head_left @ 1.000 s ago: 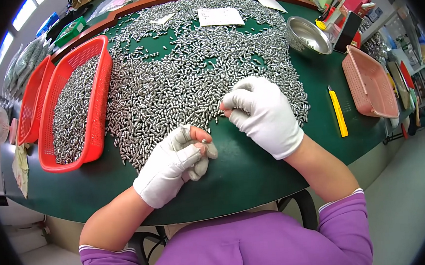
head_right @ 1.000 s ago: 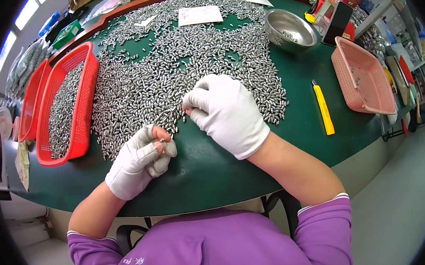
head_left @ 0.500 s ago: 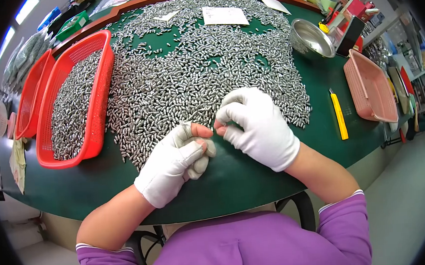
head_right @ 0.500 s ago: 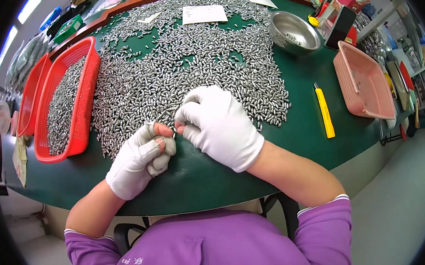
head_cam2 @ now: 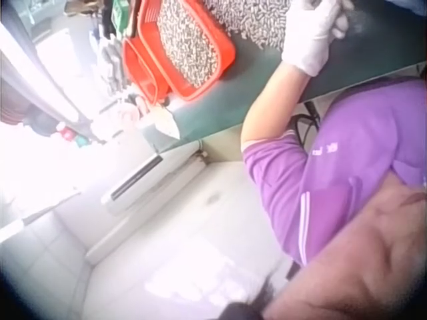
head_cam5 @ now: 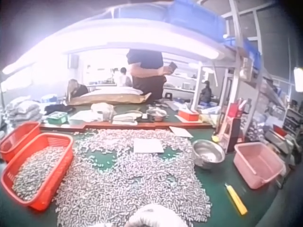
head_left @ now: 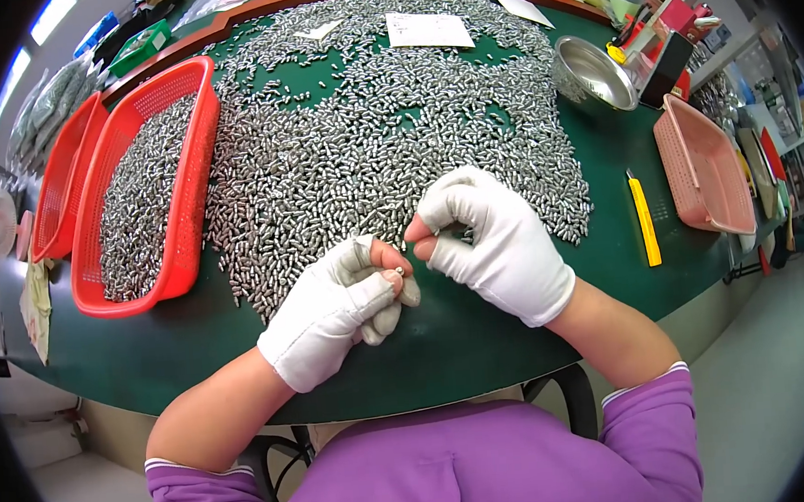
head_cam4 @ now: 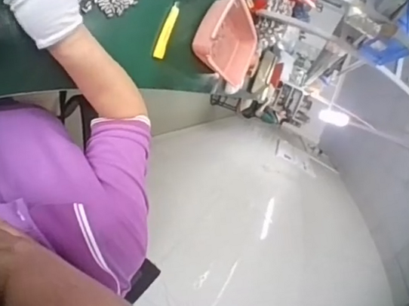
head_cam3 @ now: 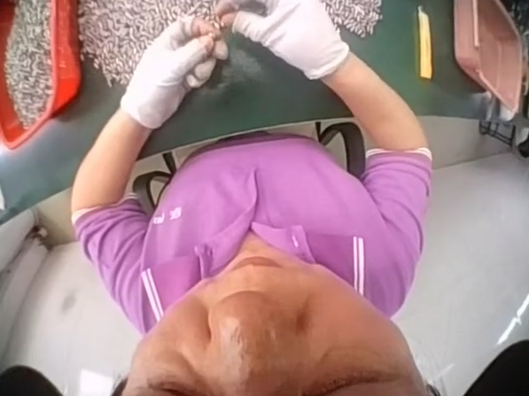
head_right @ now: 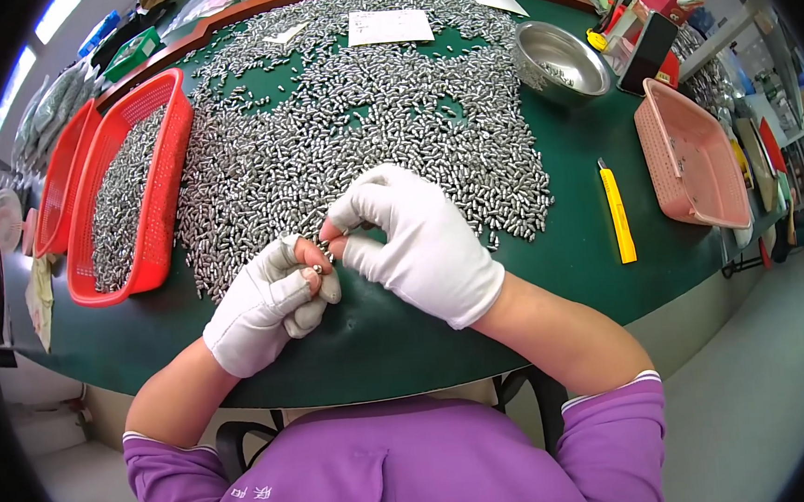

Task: Inspecting small metal pins and using a utility knife for deburring or manipulation on a factory workbench.

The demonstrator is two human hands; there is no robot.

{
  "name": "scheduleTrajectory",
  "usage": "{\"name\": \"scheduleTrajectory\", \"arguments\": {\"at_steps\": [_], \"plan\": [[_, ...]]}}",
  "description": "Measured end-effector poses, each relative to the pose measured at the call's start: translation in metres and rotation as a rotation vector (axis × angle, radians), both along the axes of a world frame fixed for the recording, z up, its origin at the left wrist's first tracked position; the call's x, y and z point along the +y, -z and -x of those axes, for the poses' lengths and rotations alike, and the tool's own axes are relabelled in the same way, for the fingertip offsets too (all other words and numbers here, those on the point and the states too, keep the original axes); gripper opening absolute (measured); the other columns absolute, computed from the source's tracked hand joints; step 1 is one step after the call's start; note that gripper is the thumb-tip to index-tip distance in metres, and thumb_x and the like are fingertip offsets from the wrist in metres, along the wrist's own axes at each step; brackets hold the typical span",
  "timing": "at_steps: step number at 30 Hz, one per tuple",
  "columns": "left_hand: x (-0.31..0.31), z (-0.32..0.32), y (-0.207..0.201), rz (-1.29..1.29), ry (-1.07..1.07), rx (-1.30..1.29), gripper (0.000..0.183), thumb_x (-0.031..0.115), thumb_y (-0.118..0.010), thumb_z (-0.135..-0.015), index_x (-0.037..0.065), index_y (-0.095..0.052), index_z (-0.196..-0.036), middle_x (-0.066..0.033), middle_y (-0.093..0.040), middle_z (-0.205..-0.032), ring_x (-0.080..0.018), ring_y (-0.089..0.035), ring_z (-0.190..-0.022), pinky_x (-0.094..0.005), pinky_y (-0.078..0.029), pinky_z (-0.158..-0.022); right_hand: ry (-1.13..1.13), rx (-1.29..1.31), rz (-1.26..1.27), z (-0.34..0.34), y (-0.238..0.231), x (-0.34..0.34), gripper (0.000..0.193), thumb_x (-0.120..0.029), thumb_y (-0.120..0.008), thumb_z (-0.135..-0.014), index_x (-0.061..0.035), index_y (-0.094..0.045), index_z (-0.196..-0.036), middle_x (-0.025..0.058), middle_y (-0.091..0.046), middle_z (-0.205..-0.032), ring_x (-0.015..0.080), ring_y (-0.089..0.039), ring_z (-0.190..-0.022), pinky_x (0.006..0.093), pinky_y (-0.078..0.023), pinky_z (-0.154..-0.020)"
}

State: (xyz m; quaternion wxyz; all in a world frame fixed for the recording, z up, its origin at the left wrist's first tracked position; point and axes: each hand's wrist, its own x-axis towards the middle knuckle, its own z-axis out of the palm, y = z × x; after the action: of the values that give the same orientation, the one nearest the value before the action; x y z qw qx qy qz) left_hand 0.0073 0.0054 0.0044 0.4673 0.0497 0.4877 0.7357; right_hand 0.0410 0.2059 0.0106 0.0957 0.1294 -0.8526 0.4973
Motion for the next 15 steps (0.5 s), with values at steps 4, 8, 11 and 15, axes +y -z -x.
{"name": "scheduleTrajectory", "arguments": {"at_steps": [4, 8, 11, 15], "plan": [[0.002, -0.002, -0.002, 0.01, -0.037, -0.004, 0.015, 0.017, -0.06, -0.092, 0.009, -0.053, -0.102, -0.0048, -0.06, -0.085, -0.0053, -0.042, -0.057, -0.0184, -0.03, -0.05, 0.047, 0.26, -0.259, 0.009, 0.004, 0.009, 0.015, 0.0, -0.073, -0.065, -0.0078, -0.066, -0.077, 0.0061, -0.06, -0.078, 0.024, -0.06, -0.075, 0.0327, -0.049, -0.069], [-0.002, 0.0, 0.003, -0.054, -0.071, -0.028, 0.022, 0.019, -0.059, -0.092, 0.008, -0.051, -0.108, -0.0038, -0.059, -0.09, -0.0057, -0.044, -0.062, -0.0191, -0.036, -0.056, -0.054, 0.331, -0.475, 0.012, 0.011, 0.008, 0.014, -0.011, -0.072, -0.064, -0.0113, -0.066, -0.077, 0.0039, -0.06, -0.077, 0.0255, -0.059, -0.072, 0.0374, -0.048, -0.064], [-0.004, 0.002, 0.005, -0.125, -0.071, -0.03, 0.026, 0.019, -0.058, -0.091, 0.007, -0.048, -0.112, -0.0027, -0.059, -0.093, -0.0058, -0.049, -0.069, -0.0199, -0.041, -0.062, -0.1, 0.314, -0.541, 0.014, 0.011, 0.004, 0.011, -0.016, -0.069, -0.069, -0.0114, -0.066, -0.079, 0.0054, -0.059, -0.08, 0.0268, -0.059, -0.076, 0.0384, -0.049, -0.067], [-0.004, 0.003, 0.007, -0.108, -0.073, -0.039, 0.02, 0.018, -0.056, -0.092, 0.009, -0.049, -0.108, -0.0015, -0.058, -0.089, -0.0045, -0.047, -0.065, -0.0181, -0.038, -0.058, -0.055, 0.282, -0.711, 0.013, 0.007, 0.0, 0.015, -0.014, -0.071, -0.066, -0.0102, -0.064, -0.079, 0.0043, -0.06, -0.078, 0.026, -0.06, -0.076, 0.0369, -0.048, -0.065]]}}
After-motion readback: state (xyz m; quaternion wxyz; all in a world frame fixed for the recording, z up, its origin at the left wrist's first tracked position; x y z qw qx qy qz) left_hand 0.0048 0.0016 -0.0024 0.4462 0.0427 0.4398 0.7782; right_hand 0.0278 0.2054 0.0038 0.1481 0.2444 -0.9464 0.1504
